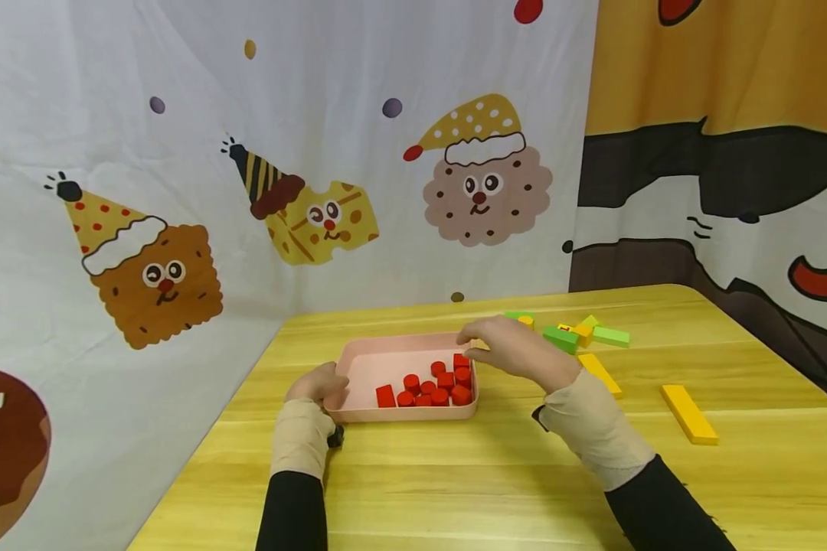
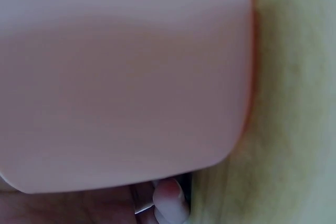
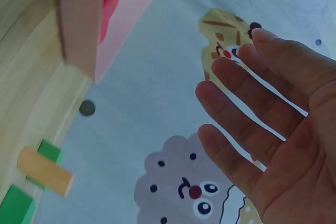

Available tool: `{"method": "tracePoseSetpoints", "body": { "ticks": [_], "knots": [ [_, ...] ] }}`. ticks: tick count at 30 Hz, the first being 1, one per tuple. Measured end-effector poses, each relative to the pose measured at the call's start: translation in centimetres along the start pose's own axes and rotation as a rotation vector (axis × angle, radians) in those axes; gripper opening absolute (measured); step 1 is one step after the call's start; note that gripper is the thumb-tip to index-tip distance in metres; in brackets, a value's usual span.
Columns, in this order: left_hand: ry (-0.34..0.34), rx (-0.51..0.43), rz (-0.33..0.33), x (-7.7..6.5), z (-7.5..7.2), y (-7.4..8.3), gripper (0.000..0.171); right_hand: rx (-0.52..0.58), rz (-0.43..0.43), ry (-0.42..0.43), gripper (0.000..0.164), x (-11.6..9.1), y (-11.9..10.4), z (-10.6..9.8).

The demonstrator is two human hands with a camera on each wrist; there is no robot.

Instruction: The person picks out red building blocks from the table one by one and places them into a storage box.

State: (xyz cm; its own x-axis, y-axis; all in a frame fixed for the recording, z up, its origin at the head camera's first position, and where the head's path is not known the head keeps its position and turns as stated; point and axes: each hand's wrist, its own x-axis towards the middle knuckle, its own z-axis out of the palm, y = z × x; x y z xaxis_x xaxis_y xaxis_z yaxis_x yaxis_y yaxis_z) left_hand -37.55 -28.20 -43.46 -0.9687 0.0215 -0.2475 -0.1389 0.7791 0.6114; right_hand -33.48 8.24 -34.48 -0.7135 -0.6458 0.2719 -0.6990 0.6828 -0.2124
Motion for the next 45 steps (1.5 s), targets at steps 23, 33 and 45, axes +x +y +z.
{"method": "tracePoseSetpoints", "body": {
  "ticks": [23,33,45],
  "knots": [
    [-0.018,-0.064,0.003,0.0,0.0,-0.1,0.062,-0.058,0.032,-0.088,0.029,-4.8,3.7,-1.8],
    [-0.017,-0.003,0.02,0.1,-0.3,0.0,0.062,-0.082,0.078,-0.166,0.037,-6.7,4.8,-1.7],
    [-0.012,0.003,-0.001,-0.1,-0.1,0.1,0.061,0.004,0.376,-0.458,0.045,-9.6,4.6,-2.4]
  ]
}}
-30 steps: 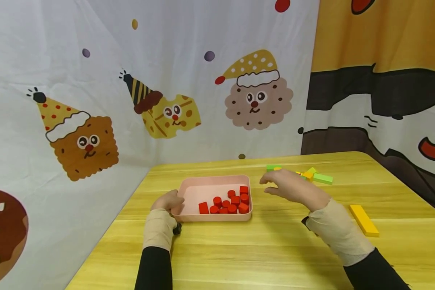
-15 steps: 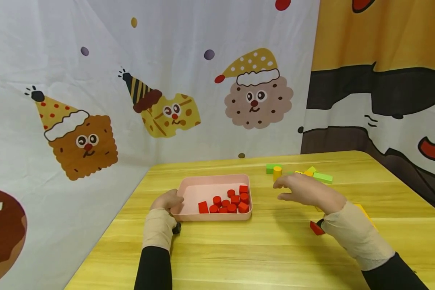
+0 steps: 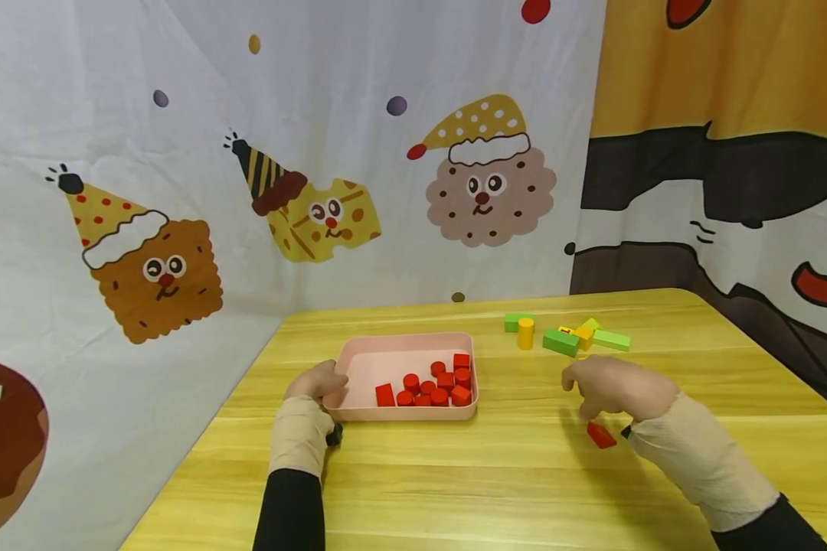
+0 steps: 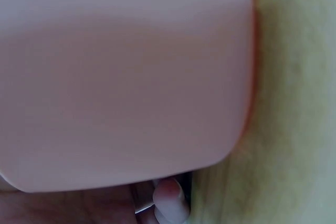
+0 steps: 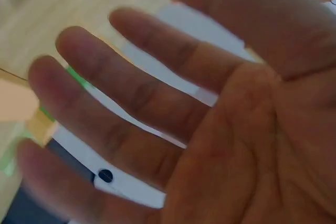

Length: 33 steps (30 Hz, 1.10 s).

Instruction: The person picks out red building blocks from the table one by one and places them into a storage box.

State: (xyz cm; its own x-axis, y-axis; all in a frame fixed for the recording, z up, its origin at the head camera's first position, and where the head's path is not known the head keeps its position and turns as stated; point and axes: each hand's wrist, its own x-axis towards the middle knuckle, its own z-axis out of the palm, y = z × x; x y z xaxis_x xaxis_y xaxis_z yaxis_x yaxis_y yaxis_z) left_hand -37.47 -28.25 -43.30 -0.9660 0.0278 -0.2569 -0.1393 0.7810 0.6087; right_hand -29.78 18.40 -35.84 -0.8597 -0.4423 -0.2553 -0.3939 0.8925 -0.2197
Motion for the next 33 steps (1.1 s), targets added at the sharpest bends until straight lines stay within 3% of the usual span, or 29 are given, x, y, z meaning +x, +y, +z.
{"method": "tracePoseSetpoints", "body": {
  "ticks": [5,15,22,29,33],
  "knots": [
    [-0.011,-0.045,-0.007,0.1,0.2,-0.3,0.063,-0.004,0.082,-0.078,0.042,0.0,0.2,1.0],
    [-0.003,-0.035,0.001,0.1,0.0,-0.3,0.061,0.014,0.127,-0.101,0.039,0.5,0.6,2.2],
    [-0.013,-0.046,0.005,0.0,0.0,-0.1,0.063,0.071,0.095,-0.075,0.038,0.8,0.7,2.7],
    [0.001,-0.035,-0.001,0.2,0.0,-0.3,0.061,-0.094,0.011,-0.006,0.031,1.4,0.9,2.8],
    [-0.003,-0.065,0.008,0.3,0.1,-0.3,0.06,-0.122,-0.011,0.012,0.028,1.6,1.0,2.8]
  ]
}}
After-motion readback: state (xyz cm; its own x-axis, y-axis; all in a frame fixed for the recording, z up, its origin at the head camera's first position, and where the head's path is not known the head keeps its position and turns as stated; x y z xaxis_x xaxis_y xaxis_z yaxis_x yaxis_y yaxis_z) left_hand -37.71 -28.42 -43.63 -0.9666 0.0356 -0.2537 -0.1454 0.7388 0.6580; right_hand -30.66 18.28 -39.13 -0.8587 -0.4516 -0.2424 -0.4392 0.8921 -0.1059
